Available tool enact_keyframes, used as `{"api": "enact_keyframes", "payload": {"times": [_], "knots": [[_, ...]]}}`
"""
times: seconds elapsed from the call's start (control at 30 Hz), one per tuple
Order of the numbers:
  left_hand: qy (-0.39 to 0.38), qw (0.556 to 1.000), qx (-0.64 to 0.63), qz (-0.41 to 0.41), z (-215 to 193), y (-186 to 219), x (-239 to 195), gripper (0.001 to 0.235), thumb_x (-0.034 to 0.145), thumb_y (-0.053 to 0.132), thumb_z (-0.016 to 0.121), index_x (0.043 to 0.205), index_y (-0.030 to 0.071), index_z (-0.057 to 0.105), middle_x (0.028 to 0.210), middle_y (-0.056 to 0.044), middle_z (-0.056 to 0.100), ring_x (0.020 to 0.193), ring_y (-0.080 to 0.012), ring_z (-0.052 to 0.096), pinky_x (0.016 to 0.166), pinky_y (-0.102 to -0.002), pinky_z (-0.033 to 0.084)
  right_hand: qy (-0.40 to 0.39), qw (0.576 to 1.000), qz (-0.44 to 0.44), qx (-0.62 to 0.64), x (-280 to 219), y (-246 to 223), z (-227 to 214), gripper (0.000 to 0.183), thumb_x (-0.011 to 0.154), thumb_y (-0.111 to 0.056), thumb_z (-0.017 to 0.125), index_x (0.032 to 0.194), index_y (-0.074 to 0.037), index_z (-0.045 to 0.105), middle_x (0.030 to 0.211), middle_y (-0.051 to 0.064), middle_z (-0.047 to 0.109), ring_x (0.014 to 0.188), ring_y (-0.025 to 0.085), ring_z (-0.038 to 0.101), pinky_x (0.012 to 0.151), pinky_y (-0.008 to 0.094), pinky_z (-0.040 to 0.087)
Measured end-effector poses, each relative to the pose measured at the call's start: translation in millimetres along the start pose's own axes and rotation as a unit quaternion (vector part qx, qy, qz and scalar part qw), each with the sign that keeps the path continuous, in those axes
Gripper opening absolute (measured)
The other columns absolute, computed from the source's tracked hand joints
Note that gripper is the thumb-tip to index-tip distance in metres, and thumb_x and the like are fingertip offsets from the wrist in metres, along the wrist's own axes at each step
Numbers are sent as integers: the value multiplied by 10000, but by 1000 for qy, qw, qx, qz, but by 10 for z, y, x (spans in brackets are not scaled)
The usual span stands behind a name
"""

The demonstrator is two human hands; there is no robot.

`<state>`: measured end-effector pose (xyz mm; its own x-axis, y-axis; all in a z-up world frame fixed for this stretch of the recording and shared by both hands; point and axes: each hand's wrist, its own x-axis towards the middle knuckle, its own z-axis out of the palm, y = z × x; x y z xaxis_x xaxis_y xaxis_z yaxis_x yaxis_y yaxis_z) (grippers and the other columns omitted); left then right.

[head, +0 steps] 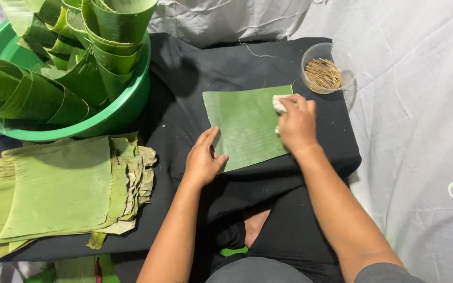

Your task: Cleaning banana leaves with a cloth and folding them into cones secured with toothpicks.

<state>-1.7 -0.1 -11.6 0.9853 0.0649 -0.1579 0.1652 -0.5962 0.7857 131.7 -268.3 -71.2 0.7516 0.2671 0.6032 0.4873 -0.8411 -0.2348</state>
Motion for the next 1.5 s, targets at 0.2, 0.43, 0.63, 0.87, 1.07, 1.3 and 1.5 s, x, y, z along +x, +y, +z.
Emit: {"api": "enact_keyframes", "payload": {"times": [0.2,0.43,0.63,0.87,1.07,1.3,1.5], "knots": [[-3,1000,14,12,-13,70,-2,799,779,138,808,1501,1,495,1506,-169,519,1017,-376,721,862,-452,568,-170,978,-101,58,87,-1325,-5,525,846,-147,562,1344,-283,654,1320,63,603,1112,344,593,814,483,515],[-4,1000,-3,-2,36,-3,22,831,783,118,790,1540,40,458,1544,-149,490,978,-355,726,858,-460,561,-232,972,-23,-2,53,-910,-43,569,945,-517,608,1403,-180,627,1409,70,570,1200,345,556,888,525,482],[-1,1000,-3,-10,12,-27,22,827,796,106,786,1547,44,447,1549,-142,489,888,-287,734,811,-426,562,-123,988,27,-84,94,25,90,430,864,-238,668,1284,-171,735,1266,62,636,1096,353,600,797,501,555],[-14,1000,10,-18,17,10,36,838,802,131,791,1558,63,436,1560,-140,476,902,-285,738,826,-419,558,-50,997,-41,40,447,-821,192,291,909,-124,586,1143,-107,757,1162,110,652,1060,367,620,912,480,501],[-15,1000,11,-18,7,71,18,836,798,136,790,1553,48,442,1555,-160,475,943,-337,730,831,-439,559,-198,979,-55,17,345,-1179,297,437,943,-291,581,1357,-174,655,1331,75,609,1191,329,573,875,478,521],[-4,1000,7,-19,19,31,16,831,799,121,789,1555,64,450,1553,-162,487,930,-319,735,823,-433,560,-146,983,62,-97,445,29,352,414,948,-317,643,1338,-189,693,1317,85,625,1184,358,574,828,525,534],[9,1000,6,-5,65,-38,14,825,788,114,788,1542,51,458,1538,-160,497,880,-312,738,810,-432,560,-59,997,0,54,375,-304,128,308,1000,-141,505,1232,-95,702,1189,93,601,1100,348,572,930,472,452]]}}
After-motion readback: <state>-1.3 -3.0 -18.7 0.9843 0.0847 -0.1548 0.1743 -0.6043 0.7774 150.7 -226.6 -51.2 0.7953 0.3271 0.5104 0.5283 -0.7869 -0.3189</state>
